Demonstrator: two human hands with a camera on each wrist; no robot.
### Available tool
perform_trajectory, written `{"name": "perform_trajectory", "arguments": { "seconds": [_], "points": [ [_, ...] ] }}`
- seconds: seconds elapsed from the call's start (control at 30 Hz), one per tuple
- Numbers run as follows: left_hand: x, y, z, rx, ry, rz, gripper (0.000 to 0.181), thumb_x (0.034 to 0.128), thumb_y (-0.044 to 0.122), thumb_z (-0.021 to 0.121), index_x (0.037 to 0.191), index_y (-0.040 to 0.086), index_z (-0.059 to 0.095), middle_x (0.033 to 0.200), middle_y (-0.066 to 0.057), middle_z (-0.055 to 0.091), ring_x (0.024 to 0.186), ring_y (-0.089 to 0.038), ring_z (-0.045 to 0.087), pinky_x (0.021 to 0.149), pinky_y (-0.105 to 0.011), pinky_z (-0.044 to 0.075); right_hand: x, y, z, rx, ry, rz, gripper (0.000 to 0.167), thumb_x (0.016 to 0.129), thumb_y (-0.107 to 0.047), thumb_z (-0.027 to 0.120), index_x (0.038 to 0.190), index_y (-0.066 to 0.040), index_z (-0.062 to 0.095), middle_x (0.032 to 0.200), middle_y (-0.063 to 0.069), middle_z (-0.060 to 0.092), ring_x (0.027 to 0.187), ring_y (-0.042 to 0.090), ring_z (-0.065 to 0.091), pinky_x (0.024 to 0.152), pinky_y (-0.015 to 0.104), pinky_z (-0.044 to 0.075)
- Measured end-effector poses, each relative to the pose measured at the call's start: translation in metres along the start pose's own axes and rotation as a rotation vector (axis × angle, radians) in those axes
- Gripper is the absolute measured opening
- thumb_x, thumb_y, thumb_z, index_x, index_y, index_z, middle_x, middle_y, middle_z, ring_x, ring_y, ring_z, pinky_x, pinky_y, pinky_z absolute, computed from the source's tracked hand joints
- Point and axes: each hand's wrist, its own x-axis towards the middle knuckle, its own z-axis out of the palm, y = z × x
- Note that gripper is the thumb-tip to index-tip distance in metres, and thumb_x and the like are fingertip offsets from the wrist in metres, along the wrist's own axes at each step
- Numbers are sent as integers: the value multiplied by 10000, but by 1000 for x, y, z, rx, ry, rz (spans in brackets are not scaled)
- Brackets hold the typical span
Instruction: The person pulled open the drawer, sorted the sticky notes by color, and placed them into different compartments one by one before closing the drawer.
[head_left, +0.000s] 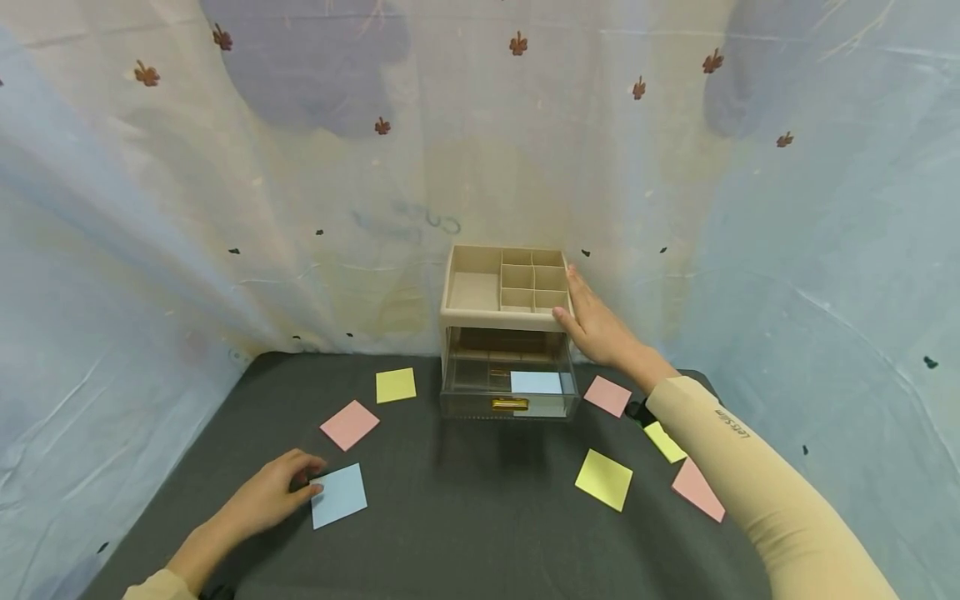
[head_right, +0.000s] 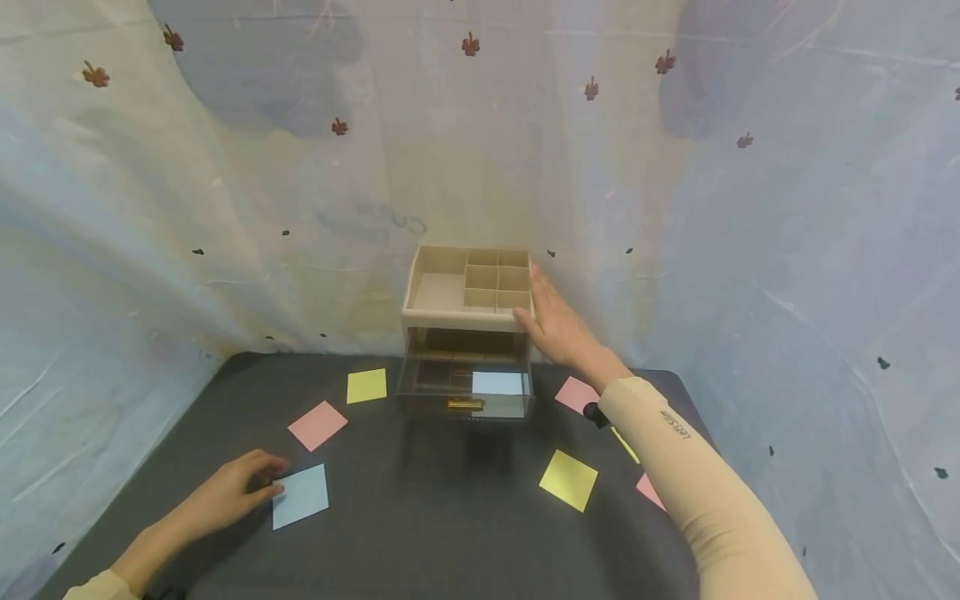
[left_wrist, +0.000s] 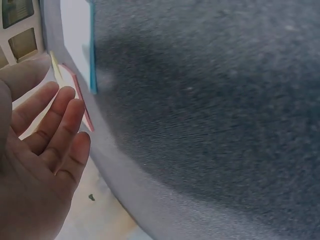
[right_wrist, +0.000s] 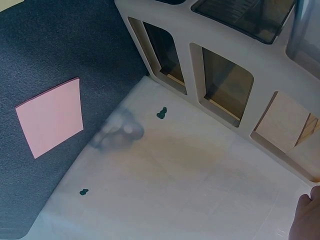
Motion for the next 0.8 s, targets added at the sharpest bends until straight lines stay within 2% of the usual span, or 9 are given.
{"name": "perform_trajectory", "arguments": {
  "seconds": [0.23, 0.43, 0.8],
  "points": [
    [-4, -3, 6, 39, -20, -41, 318, 874, 249, 860, 1129, 99, 743, 1036, 55, 659, 892, -109, 603, 706, -305, 533, 0, 1, 1, -11, 6, -1, 783, 1135, -465, 323, 1660, -34, -67, 1737, 189, -22, 1603, 360, 36, 1269, 584, 149],
    [-4, -3, 8, 84, -40, -87, 382, 824, 327, 893, 1120, 135, 746, 1031, 71, 632, 888, -86, 585, 687, -307, 519, 0, 2, 2, -20, 3, 6, 804, 1128, -509, 306, 1660, -41, -74, 1739, 181, -27, 1603, 359, 38, 1266, 592, 154],
    [-6, -1, 10, 118, -74, -103, 501, 737, 412, 939, 1108, 131, 753, 1050, 53, 597, 910, -130, 586, 697, -339, 531, 0, 1, 1, -11, -1, 9, 799, 1129, -506, 302, 1660, -35, -66, 1741, 169, -38, 1607, 330, 22, 1276, 561, 150]
  ]
}}
